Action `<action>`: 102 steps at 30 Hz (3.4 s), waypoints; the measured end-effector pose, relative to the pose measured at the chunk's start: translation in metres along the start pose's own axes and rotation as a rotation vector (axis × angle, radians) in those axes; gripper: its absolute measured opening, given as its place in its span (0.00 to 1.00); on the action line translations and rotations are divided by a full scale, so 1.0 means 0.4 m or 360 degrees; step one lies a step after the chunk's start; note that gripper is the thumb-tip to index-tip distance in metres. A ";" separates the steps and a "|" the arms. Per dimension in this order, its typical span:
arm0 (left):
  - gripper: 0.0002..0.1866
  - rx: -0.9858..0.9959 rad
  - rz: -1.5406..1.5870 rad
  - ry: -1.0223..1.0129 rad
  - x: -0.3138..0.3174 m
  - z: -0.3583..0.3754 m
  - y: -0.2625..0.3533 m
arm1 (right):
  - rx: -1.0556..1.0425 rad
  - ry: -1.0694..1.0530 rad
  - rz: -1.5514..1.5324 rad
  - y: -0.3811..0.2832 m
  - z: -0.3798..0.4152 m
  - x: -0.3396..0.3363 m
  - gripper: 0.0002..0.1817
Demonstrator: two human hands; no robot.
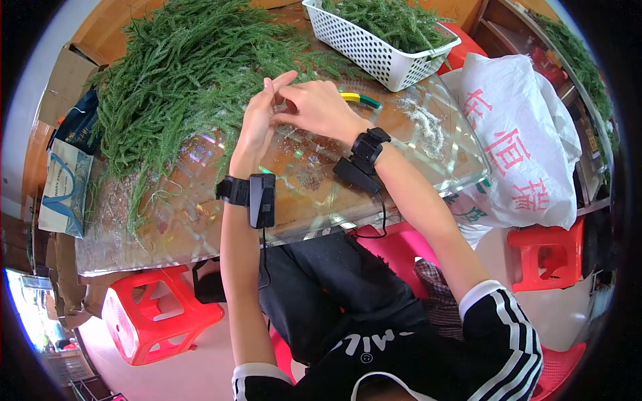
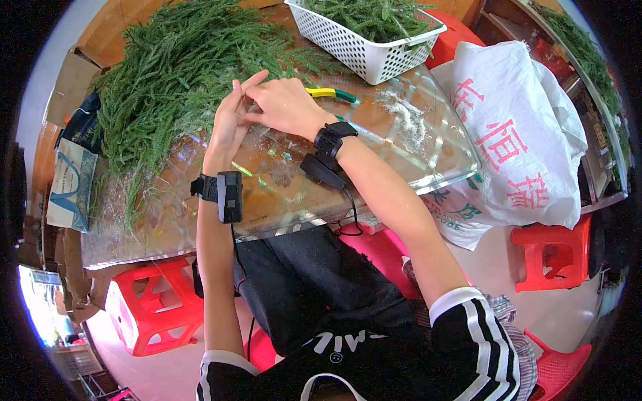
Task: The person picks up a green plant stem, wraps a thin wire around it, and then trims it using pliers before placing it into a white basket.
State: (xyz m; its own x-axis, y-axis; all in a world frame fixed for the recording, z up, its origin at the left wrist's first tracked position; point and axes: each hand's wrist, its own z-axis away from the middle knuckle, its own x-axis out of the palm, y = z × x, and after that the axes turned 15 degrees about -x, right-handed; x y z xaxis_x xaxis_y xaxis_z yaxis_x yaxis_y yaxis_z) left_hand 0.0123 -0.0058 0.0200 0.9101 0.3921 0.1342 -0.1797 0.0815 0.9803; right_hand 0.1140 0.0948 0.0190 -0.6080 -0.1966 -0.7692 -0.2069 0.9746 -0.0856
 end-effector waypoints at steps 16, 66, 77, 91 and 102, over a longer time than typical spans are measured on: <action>0.29 0.0107 -0.0036 -0.0090 0.012 -0.002 0.001 | 0.0107 -0.0169 -0.0138 -0.019 -0.005 -0.006 0.15; 0.28 0.0070 -0.0018 -0.0010 0.011 -0.007 0.001 | 0.0006 0.0200 -0.0556 -0.011 0.001 0.023 0.06; 0.24 0.0127 -0.0038 -0.0030 0.013 -0.003 0.004 | 0.0071 0.0182 -0.0392 -0.023 -0.002 0.016 0.08; 0.19 0.0668 -0.0815 0.0473 0.013 -0.021 -0.019 | 0.0241 0.0198 -0.0080 -0.011 0.005 0.014 0.05; 0.24 0.0888 -0.1322 0.0817 0.015 0.008 -0.015 | 0.0226 0.0194 -0.0114 -0.005 0.008 0.022 0.06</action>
State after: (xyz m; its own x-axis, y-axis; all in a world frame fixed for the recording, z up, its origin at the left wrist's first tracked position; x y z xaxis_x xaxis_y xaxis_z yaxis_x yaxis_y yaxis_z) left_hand 0.0201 -0.0067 0.0154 0.3847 0.7486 -0.5400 0.7204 0.1223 0.6827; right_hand 0.1114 0.0916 0.0103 -0.6857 -0.2692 -0.6763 -0.1479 0.9613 -0.2327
